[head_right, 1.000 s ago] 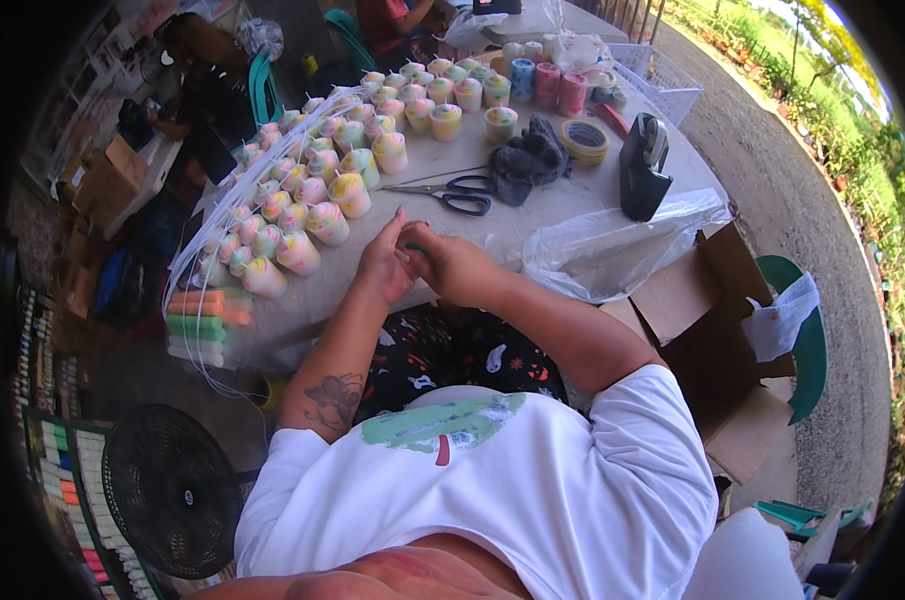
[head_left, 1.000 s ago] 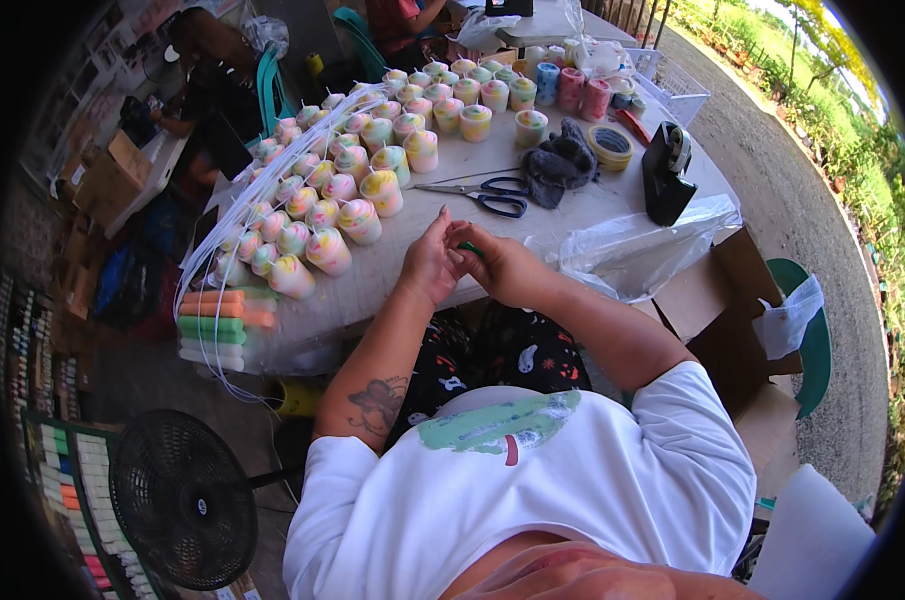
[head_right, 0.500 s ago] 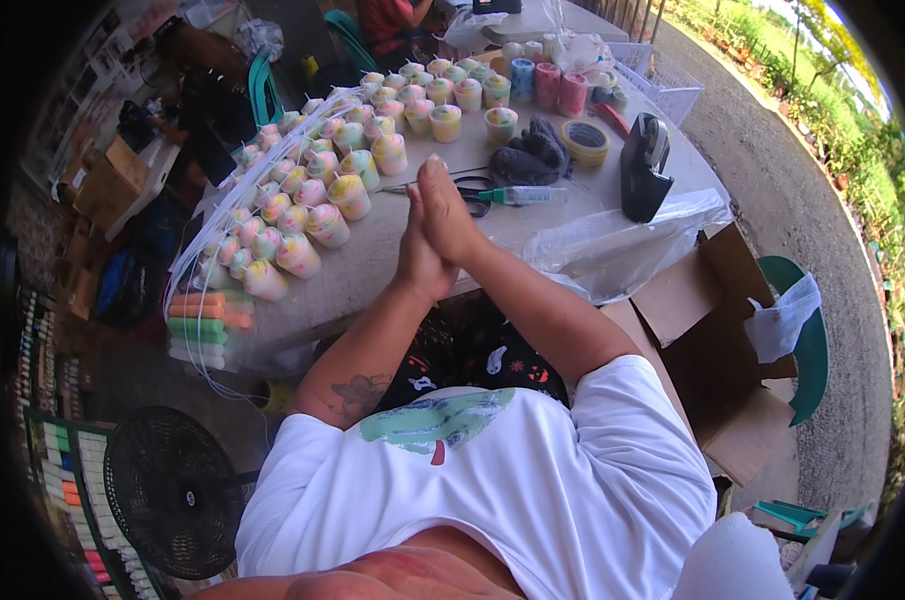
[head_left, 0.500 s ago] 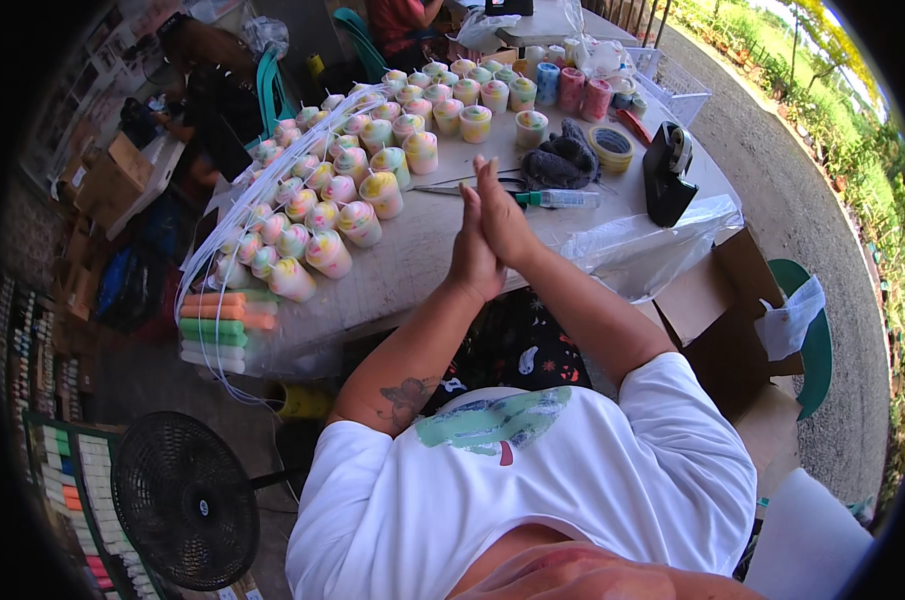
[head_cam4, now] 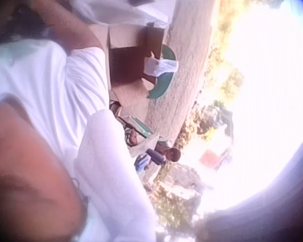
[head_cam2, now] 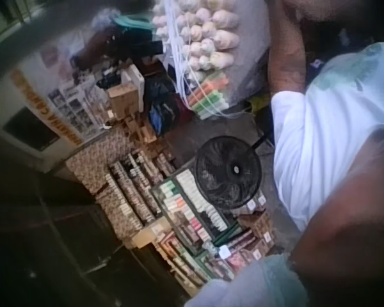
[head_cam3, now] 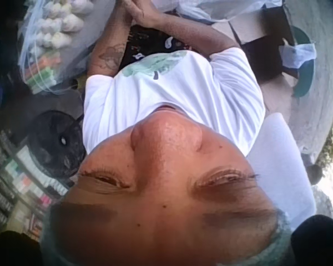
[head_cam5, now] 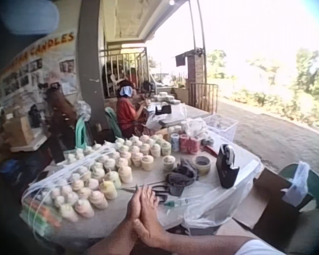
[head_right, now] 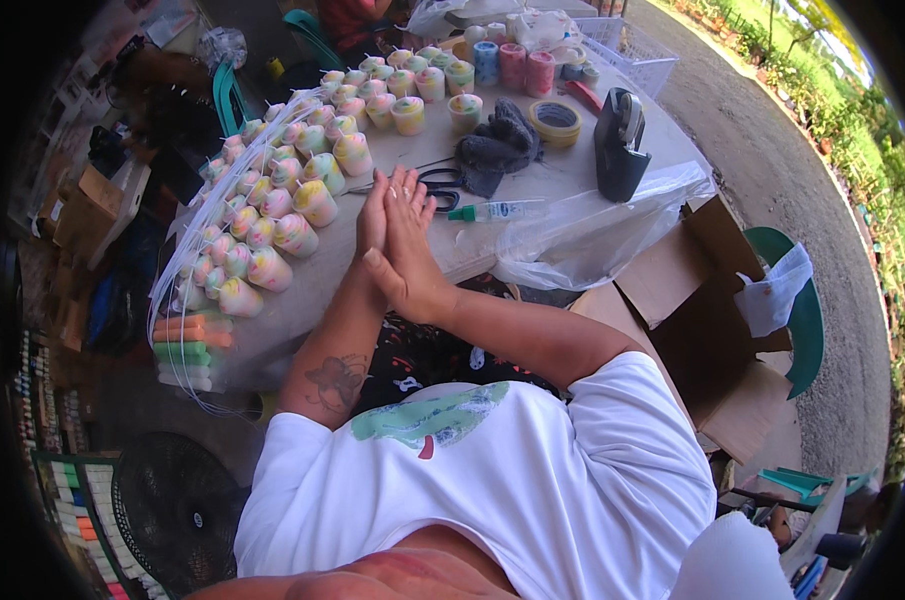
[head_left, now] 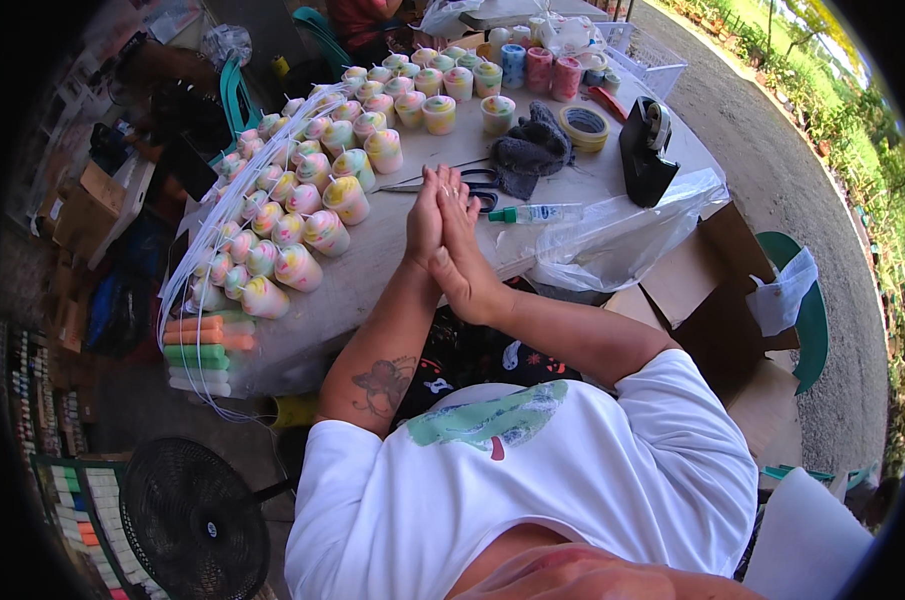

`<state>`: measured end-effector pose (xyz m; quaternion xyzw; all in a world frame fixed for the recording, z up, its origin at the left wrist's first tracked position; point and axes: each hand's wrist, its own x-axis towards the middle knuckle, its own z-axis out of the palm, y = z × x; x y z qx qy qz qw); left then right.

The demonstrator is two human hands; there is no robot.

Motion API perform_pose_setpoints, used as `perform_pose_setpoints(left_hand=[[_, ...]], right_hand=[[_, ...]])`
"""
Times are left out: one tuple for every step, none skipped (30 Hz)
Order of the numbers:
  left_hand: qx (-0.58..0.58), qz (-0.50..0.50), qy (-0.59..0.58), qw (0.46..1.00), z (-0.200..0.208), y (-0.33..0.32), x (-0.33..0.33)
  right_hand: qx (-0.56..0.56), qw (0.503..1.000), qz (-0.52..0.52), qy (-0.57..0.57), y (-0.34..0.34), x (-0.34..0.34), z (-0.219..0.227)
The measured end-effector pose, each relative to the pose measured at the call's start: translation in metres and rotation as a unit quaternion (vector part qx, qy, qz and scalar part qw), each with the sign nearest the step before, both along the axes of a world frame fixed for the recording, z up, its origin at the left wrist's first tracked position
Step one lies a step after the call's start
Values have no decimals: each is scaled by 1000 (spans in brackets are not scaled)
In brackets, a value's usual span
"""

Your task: The person assembles small decorative candles by inserting wicks, trimming them with scissors, and wiping the candles with a cloth. They handle each candle individually and place finished units on the table.

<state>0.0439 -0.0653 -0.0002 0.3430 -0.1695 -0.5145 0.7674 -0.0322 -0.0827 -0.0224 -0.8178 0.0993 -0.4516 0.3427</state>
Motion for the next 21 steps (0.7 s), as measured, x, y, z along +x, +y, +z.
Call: perform_pose_setpoints(left_hand=[[-72,-7,-91,993,7,4,6],[-102,-32,-112,988,8,7,-4],[-131,-57,-132,981,8,13,-21],[-84,-59,-156,982,-2,19,-32],[-45,-49,-81,994,-5,16,-25],[-6,-39,-6,999,-4,7,-11],[22,-37,67,997,5,-7,-2],[22,4,24,999,14,-6,-2],[-4,4,5,1000,22,2,1],[-33,1,-14,999,29,8,5],[-67,-3,-28,997,31,11,9],[-40,-15,-41,998,24,15,24],[-16,-27,-56,998,17,19,43],[26,-3,-67,997,13,22,46],[68,22,-78,994,6,26,47],[34,12,-68,997,-5,28,50],[0,5,-59,998,-15,31,54],[-34,-1,-51,998,-23,32,59],[-8,9,-48,999,-23,29,58],[20,16,-44,999,-24,23,51],[50,22,-41,998,-25,20,43]], right_hand=[[-73,994,27,-79,20,-3,14],[-95,991,84,-36,-13,-7,3],[-58,996,66,-35,-14,-7,-3],[-21,998,52,-32,-12,-7,-9],[15,999,38,-29,-10,-8,-13],[52,998,23,-25,-7,-9,-17],[-23,994,63,-90,21,-23,-17],[-108,991,70,30,3,-40,-7],[-180,970,80,145,-17,-63,-3],[-216,962,-14,166,-34,-76,-6],[-256,942,-110,190,-54,-86,-7],[-272,915,-167,247,-66,-94,-8],[-290,881,-224,301,-77,-98,-8],[-247,890,-194,330,-91,-104,-8],[-203,897,-163,357,-105,-108,-13],[-159,902,-127,380,-115,-108,-14],[-153,917,-127,347,-116,-99,-7],[-148,930,-125,313,-113,-85,1],[-141,941,-121,282,-109,-69,8],[-151,947,-111,261,-114,-49,14],[-158,953,-100,238,-123,-29,20]])
